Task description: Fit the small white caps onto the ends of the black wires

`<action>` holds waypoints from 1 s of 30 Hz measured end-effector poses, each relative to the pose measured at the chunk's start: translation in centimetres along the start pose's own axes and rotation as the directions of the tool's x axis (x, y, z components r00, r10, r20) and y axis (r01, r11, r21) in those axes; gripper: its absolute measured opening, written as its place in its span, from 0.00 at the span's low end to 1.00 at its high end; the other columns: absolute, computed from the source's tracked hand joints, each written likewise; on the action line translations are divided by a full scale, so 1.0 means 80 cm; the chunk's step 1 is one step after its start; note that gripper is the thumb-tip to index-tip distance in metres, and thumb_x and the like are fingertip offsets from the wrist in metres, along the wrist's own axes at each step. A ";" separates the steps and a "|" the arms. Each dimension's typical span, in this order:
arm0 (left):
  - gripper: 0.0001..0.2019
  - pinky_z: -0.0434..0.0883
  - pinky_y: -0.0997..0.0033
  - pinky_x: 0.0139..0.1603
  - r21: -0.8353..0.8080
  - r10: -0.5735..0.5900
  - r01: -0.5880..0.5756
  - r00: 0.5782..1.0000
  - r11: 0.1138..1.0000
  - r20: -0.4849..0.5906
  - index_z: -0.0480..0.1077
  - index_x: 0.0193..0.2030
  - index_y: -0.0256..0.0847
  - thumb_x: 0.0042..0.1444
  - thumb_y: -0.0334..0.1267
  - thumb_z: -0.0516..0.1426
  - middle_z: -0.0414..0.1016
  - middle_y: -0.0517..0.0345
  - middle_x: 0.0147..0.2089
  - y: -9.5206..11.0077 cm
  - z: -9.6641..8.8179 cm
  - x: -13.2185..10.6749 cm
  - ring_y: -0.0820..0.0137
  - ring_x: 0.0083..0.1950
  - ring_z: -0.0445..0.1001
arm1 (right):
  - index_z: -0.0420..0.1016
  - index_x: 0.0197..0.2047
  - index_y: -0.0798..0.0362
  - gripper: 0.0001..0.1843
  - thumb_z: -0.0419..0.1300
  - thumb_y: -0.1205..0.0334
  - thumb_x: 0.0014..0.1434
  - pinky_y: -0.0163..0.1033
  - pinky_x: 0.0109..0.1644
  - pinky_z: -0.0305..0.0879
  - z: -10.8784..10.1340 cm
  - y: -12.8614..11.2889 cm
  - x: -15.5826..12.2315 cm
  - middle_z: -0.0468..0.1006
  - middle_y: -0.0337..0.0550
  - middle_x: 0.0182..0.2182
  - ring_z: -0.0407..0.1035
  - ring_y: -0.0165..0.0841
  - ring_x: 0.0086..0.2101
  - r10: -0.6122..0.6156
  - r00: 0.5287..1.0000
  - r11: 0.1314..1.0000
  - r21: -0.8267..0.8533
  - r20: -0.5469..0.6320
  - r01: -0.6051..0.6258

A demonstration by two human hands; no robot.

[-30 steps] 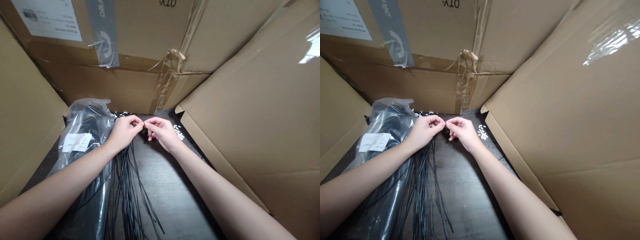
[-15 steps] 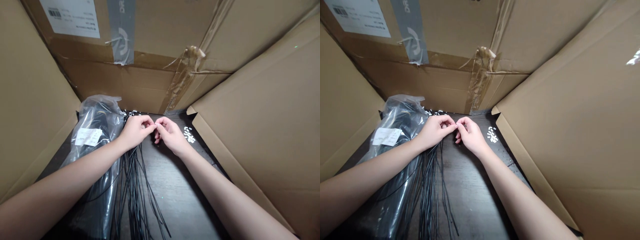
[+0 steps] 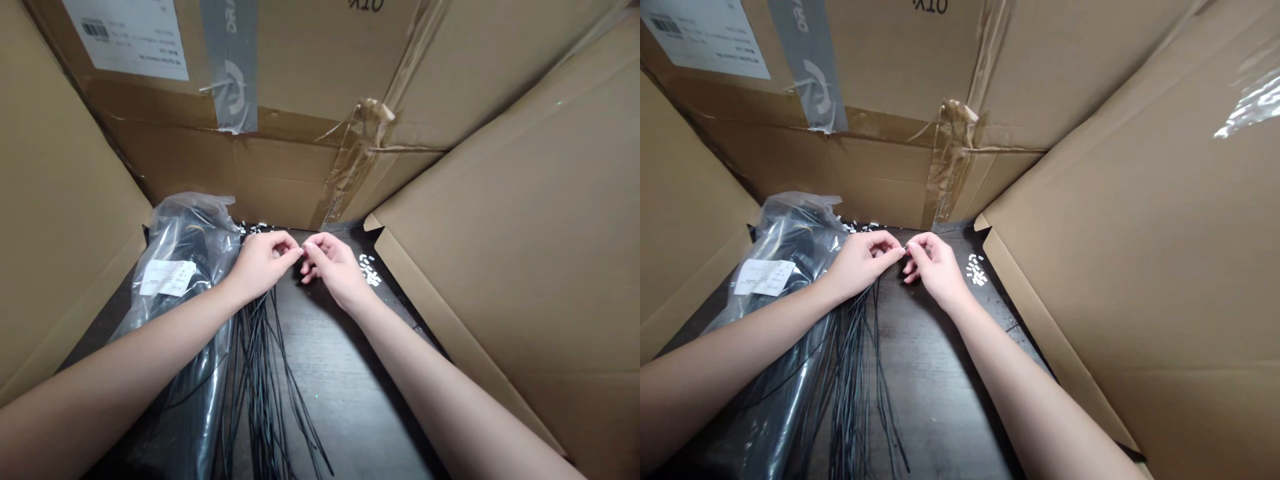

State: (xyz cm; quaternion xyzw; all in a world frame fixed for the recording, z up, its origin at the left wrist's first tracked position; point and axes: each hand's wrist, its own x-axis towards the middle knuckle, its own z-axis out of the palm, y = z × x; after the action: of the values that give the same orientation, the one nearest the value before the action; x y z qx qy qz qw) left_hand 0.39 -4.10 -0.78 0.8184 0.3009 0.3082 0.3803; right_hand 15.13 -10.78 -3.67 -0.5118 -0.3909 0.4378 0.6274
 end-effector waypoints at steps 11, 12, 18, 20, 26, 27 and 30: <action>0.06 0.63 0.75 0.29 -0.033 -0.020 0.019 0.999 0.999 -0.030 0.76 0.30 0.37 0.52 0.35 0.58 0.78 0.59 0.28 0.001 0.000 0.000 0.75 0.25 0.67 | 0.77 0.33 0.55 0.17 0.72 0.53 0.45 0.31 0.20 0.66 0.001 -0.005 -0.003 0.75 0.36 0.25 0.62 0.23 0.19 -0.008 1.000 0.997 0.072 0.003 0.007; 0.06 0.63 0.75 0.29 -0.036 -0.019 0.018 0.999 0.999 -0.029 0.76 0.30 0.37 0.52 0.35 0.58 0.78 0.59 0.28 0.001 -0.001 0.000 0.75 0.25 0.67 | 0.77 0.32 0.55 0.16 0.72 0.53 0.45 0.31 0.20 0.66 0.001 -0.006 -0.003 0.75 0.36 0.24 0.62 0.23 0.19 -0.006 1.000 0.998 0.070 0.001 0.006; 0.07 0.64 0.74 0.29 -0.055 -0.023 0.021 0.999 0.998 -0.029 0.76 0.29 0.36 0.51 0.36 0.57 0.78 0.59 0.28 -0.001 0.000 0.001 0.74 0.26 0.68 | 0.76 0.32 0.54 0.14 0.72 0.57 0.44 0.32 0.20 0.64 0.002 -0.008 -0.005 0.73 0.34 0.21 0.61 0.24 0.19 0.011 1.000 0.999 0.044 -0.007 -0.010; 0.07 0.64 0.74 0.29 -0.059 -0.020 0.018 0.999 0.998 -0.029 0.76 0.29 0.36 0.51 0.36 0.57 0.78 0.58 0.28 -0.001 0.000 0.001 0.74 0.26 0.68 | 0.77 0.32 0.54 0.13 0.72 0.58 0.44 0.31 0.20 0.64 0.001 -0.008 -0.005 0.74 0.35 0.21 0.61 0.24 0.19 0.013 1.000 0.999 0.053 -0.010 -0.012; 0.08 0.66 0.73 0.32 -0.102 -0.032 0.028 0.999 0.994 -0.039 0.76 0.28 0.36 0.51 0.36 0.57 0.79 0.57 0.29 0.001 0.000 0.001 0.72 0.29 0.71 | 0.79 0.32 0.55 0.13 0.72 0.58 0.44 0.31 0.18 0.61 0.001 -0.010 -0.005 0.78 0.39 0.25 0.61 0.23 0.19 0.026 1.000 0.996 0.081 0.004 -0.026; 0.08 0.65 0.73 0.32 -0.106 -0.038 0.034 0.999 0.994 -0.039 0.76 0.28 0.36 0.51 0.36 0.58 0.79 0.57 0.28 0.002 0.000 0.001 0.72 0.29 0.71 | 0.80 0.32 0.55 0.13 0.72 0.58 0.44 0.31 0.18 0.61 0.001 -0.010 -0.005 0.78 0.39 0.25 0.61 0.23 0.19 0.025 1.000 0.997 0.080 0.003 -0.025; 0.07 0.64 0.74 0.30 -0.117 -0.052 0.048 0.998 0.992 -0.034 0.76 0.27 0.36 0.49 0.36 0.59 0.78 0.58 0.27 0.002 -0.001 0.001 0.73 0.27 0.69 | 0.79 0.31 0.55 0.12 0.72 0.58 0.44 0.31 0.18 0.61 0.002 -0.011 -0.005 0.77 0.38 0.24 0.60 0.23 0.19 0.028 1.000 0.998 0.063 -0.001 -0.028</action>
State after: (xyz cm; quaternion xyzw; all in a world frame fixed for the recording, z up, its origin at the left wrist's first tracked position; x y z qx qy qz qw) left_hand 0.44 -4.06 -0.59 0.7813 0.3097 0.3307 0.4293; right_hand 14.99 -11.21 -2.81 -0.4977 -0.3691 0.4583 0.6372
